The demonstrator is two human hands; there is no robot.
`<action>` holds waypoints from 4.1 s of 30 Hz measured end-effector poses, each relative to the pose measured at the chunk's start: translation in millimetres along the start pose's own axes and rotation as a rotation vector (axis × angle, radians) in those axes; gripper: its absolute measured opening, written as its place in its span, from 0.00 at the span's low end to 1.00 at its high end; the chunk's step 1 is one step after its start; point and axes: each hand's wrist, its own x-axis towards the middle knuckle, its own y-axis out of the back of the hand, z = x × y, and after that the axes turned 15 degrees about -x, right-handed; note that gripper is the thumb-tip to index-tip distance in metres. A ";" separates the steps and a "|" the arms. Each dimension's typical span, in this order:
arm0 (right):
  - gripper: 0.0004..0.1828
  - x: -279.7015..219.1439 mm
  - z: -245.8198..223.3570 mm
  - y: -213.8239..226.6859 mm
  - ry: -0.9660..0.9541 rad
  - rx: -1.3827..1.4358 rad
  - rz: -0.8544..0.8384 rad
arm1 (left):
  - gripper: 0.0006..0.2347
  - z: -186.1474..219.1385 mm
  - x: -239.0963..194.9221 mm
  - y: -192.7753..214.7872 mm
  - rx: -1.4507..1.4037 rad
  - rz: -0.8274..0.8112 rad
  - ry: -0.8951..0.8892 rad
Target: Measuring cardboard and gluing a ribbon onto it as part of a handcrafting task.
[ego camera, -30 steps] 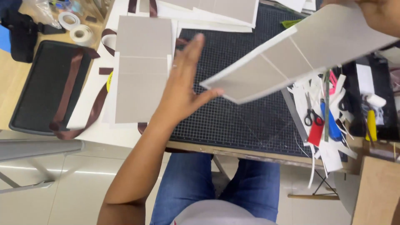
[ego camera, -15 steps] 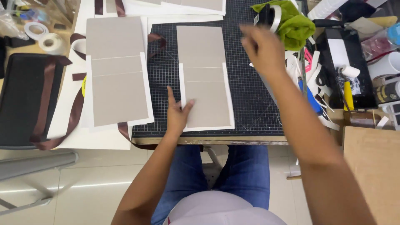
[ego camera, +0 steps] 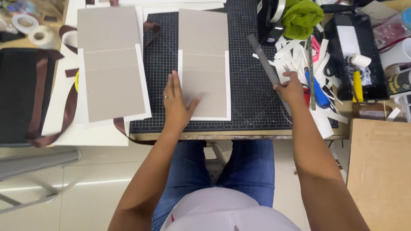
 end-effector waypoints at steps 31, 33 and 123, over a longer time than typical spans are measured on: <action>0.19 -103.6 -38.6 12.2 0.489 0.183 -0.027 | 0.34 -67.3 -36.4 -43.1 0.034 -0.162 -0.330; 0.18 -97.8 -32.8 5.4 0.494 0.191 -0.009 | 0.34 -62.2 -35.0 -41.2 0.051 -0.162 -0.328; 0.16 -104.5 -12.5 -27.2 0.698 0.158 0.420 | 0.24 -12.1 -39.4 -35.2 -0.164 -0.166 -0.383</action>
